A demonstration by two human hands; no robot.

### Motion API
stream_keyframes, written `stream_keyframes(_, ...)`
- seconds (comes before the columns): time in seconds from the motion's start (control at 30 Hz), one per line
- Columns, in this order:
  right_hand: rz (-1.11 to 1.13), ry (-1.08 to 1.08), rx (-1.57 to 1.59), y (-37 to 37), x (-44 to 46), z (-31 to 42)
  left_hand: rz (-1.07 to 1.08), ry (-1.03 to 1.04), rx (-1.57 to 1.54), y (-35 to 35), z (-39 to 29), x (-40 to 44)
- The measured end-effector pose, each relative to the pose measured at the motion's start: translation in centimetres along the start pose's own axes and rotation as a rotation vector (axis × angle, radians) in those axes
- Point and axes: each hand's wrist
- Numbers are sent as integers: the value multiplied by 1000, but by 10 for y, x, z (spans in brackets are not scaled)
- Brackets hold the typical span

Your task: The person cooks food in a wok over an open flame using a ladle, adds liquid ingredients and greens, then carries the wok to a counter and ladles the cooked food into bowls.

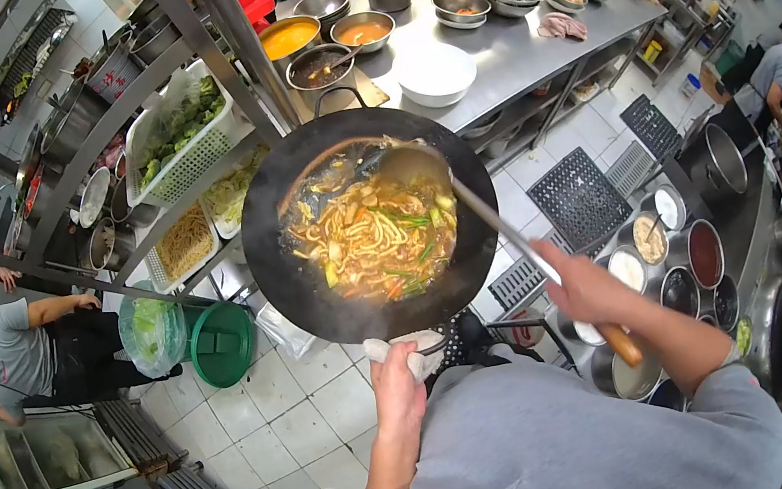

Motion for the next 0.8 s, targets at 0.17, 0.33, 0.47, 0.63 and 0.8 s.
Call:
stream_keyframes(0.17,89,-15,318,0,-31,33,16,17,50,-2,0,3)
stream_keyframes(0.33,26,-1,200,-21,-24,34,4,0,39,-8,0,5)
stream_keyframes(0.47,-146,-103,-51,-7,29,-8,0,13,34,-6,-3,0)
stream_keyframes(0.63,-53,-111,-22,25,38,-22,0,39,26,1,-7,-5)
stream_keyframes(0.8,273,285,1169,14,25,27,15,56,67,9,-6,-7)
Point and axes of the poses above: each hand's wrist, its own x-axis towards the middle knuckle, its own y-axis out of the palm, z = x × y, and after that the axes turned 12 degrees about -y, right-handed
